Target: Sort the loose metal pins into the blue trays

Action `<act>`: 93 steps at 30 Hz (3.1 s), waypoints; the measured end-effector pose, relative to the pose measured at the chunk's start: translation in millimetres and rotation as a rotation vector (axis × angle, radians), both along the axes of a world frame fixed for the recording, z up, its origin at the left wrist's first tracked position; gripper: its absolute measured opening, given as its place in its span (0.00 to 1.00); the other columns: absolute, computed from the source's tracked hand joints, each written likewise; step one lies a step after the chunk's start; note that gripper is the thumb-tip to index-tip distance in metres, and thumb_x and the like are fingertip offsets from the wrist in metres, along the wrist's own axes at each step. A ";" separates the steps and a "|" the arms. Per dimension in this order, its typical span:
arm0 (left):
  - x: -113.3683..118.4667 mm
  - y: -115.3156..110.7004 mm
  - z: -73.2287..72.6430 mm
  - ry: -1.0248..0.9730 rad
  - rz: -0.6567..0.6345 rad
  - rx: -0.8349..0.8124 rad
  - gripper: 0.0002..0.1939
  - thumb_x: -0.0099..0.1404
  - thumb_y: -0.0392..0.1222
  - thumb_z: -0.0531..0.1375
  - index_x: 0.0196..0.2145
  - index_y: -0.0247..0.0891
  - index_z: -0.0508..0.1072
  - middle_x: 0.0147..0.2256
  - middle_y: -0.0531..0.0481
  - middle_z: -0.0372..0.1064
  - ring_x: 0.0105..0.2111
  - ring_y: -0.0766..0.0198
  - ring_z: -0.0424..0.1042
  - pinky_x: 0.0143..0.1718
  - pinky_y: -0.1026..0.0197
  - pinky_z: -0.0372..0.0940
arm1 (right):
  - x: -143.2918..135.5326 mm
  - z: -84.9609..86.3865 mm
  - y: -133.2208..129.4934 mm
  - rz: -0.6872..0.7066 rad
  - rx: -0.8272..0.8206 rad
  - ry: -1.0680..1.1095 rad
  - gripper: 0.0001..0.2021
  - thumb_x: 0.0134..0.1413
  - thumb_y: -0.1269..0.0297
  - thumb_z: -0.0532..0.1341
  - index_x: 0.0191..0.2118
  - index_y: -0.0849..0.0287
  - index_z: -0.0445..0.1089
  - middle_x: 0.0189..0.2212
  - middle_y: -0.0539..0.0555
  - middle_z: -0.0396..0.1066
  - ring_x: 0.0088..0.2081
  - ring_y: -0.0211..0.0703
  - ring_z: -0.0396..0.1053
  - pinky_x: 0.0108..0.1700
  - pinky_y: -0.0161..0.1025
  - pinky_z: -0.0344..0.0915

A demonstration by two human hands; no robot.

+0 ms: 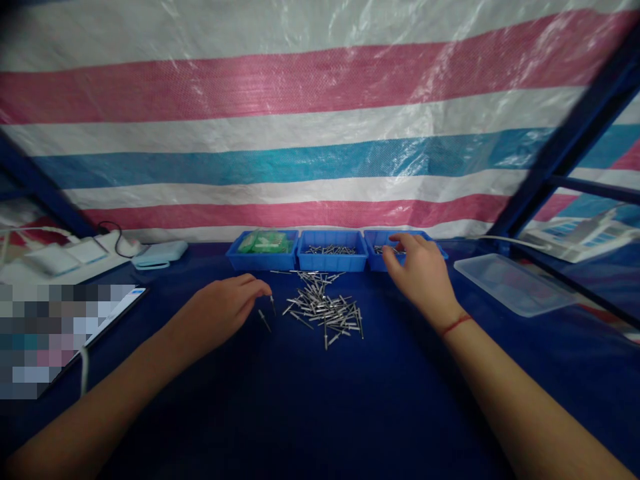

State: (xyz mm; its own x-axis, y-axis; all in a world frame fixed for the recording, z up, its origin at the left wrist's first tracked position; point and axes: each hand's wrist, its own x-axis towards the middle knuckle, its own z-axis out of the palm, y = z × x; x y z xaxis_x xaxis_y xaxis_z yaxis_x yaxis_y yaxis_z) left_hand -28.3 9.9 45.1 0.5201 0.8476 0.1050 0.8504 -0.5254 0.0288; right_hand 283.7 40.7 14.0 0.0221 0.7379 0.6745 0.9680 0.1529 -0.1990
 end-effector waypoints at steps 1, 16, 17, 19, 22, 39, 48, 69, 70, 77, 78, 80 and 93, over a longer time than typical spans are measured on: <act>-3.1 2.0 -1.0 0.008 -0.006 -0.012 0.15 0.64 0.30 0.49 0.42 0.40 0.72 0.40 0.47 0.71 0.38 0.58 0.72 0.40 0.56 0.65 | -6.2 0.2 -2.2 0.045 -0.004 0.005 0.14 0.54 0.61 0.56 0.42 0.65 0.70 0.31 0.60 0.73 0.34 0.51 0.69 0.40 0.47 0.64; -9.7 19.9 -20.2 -0.044 -0.195 -0.098 0.10 0.67 0.39 0.53 0.42 0.41 0.73 0.41 0.48 0.69 0.40 0.60 0.69 0.43 0.59 0.63 | -55.0 4.0 -29.8 0.350 -0.083 0.032 0.12 0.55 0.62 0.56 0.43 0.62 0.68 0.33 0.56 0.71 0.37 0.49 0.68 0.43 0.48 0.64; -8.9 19.6 -20.5 -0.044 -0.204 -0.095 0.09 0.67 0.39 0.53 0.40 0.40 0.73 0.40 0.49 0.68 0.40 0.61 0.69 0.42 0.60 0.63 | -56.0 3.5 -30.2 0.359 -0.088 0.032 0.12 0.55 0.63 0.56 0.43 0.62 0.68 0.33 0.56 0.71 0.37 0.48 0.68 0.44 0.48 0.64; -8.2 19.4 -21.5 -0.043 -0.216 -0.091 0.08 0.67 0.40 0.54 0.38 0.39 0.73 0.39 0.49 0.68 0.39 0.61 0.69 0.41 0.60 0.63 | -57.6 2.4 -31.0 0.371 -0.105 0.035 0.12 0.55 0.63 0.56 0.43 0.62 0.68 0.33 0.56 0.71 0.37 0.48 0.68 0.44 0.49 0.64; -8.5 19.6 -21.7 -0.042 -0.199 -0.085 0.08 0.67 0.39 0.53 0.36 0.37 0.72 0.38 0.48 0.68 0.38 0.61 0.69 0.40 0.59 0.63 | -60.9 1.5 -33.0 0.394 -0.131 0.047 0.12 0.55 0.63 0.56 0.43 0.61 0.68 0.34 0.56 0.72 0.38 0.48 0.68 0.44 0.48 0.64; 31.7 -15.0 -25.4 -0.808 -0.134 -0.413 0.11 0.67 0.44 0.50 0.38 0.36 0.69 0.31 0.52 0.68 0.30 0.66 0.67 0.32 0.64 0.61 | -106.3 -0.7 -64.1 0.700 -0.316 0.636 0.06 0.54 0.62 0.59 0.34 0.57 0.72 0.29 0.51 0.72 0.30 0.38 0.69 0.32 0.36 0.66; 32.6 -15.4 -26.3 -0.781 -0.170 -0.378 0.12 0.68 0.43 0.50 0.39 0.37 0.71 0.30 0.53 0.66 0.30 0.66 0.65 0.31 0.65 0.59 | -106.1 -3.2 -63.4 0.708 -0.341 0.672 0.06 0.54 0.63 0.59 0.33 0.57 0.72 0.29 0.51 0.71 0.29 0.38 0.68 0.30 0.37 0.64; 33.4 -17.3 -24.1 -0.870 -0.073 -0.300 0.06 0.63 0.40 0.56 0.36 0.37 0.71 0.32 0.52 0.71 0.30 0.66 0.68 0.32 0.64 0.62 | -105.2 -1.2 -64.0 0.664 -0.320 0.653 0.05 0.54 0.63 0.59 0.33 0.57 0.70 0.26 0.49 0.69 0.26 0.37 0.65 0.28 0.35 0.63; 33.2 -17.0 -24.2 -0.874 -0.063 -0.296 0.06 0.62 0.40 0.57 0.36 0.37 0.71 0.32 0.52 0.71 0.30 0.66 0.68 0.33 0.64 0.63 | -105.1 -1.6 -63.6 0.662 -0.323 0.650 0.05 0.54 0.63 0.59 0.33 0.57 0.70 0.26 0.49 0.69 0.26 0.37 0.65 0.28 0.35 0.63; 33.2 -16.4 -23.7 -0.919 -0.044 -0.258 0.04 0.60 0.38 0.58 0.35 0.38 0.70 0.34 0.52 0.71 0.31 0.66 0.69 0.33 0.63 0.64 | -102.8 -7.1 -59.7 0.656 -0.375 0.662 0.07 0.55 0.61 0.58 0.35 0.56 0.70 0.30 0.51 0.71 0.30 0.40 0.68 0.31 0.38 0.65; 33.3 -16.9 -23.4 -0.920 -0.047 -0.253 0.04 0.60 0.38 0.58 0.35 0.38 0.70 0.34 0.52 0.71 0.31 0.66 0.70 0.34 0.63 0.64 | -102.7 -7.6 -59.4 0.658 -0.384 0.656 0.07 0.56 0.61 0.57 0.35 0.56 0.70 0.30 0.52 0.71 0.30 0.40 0.69 0.31 0.38 0.65; 33.7 -18.0 -22.8 -0.919 -0.054 -0.249 0.04 0.61 0.38 0.58 0.35 0.38 0.70 0.34 0.52 0.71 0.31 0.66 0.70 0.34 0.63 0.64 | -103.2 -8.0 -59.5 0.672 -0.401 0.637 0.07 0.56 0.61 0.57 0.34 0.56 0.70 0.31 0.52 0.71 0.32 0.41 0.69 0.33 0.39 0.65; 12.4 -15.4 1.3 -0.217 -0.275 -0.153 0.11 0.67 0.43 0.51 0.39 0.39 0.71 0.35 0.50 0.70 0.35 0.61 0.70 0.38 0.58 0.60 | -33.1 26.4 -28.3 -0.076 -0.071 0.309 0.14 0.58 0.56 0.52 0.34 0.57 0.71 0.28 0.56 0.73 0.31 0.47 0.70 0.32 0.41 0.61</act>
State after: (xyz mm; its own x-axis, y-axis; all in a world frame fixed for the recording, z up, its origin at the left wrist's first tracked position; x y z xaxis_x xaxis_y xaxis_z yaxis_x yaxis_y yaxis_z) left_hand -15.9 -5.5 46.3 0.7101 0.6936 0.1209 0.6435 -0.7090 0.2885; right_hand 250.6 12.4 40.4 0.2746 0.7714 0.5741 0.8684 0.0574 -0.4925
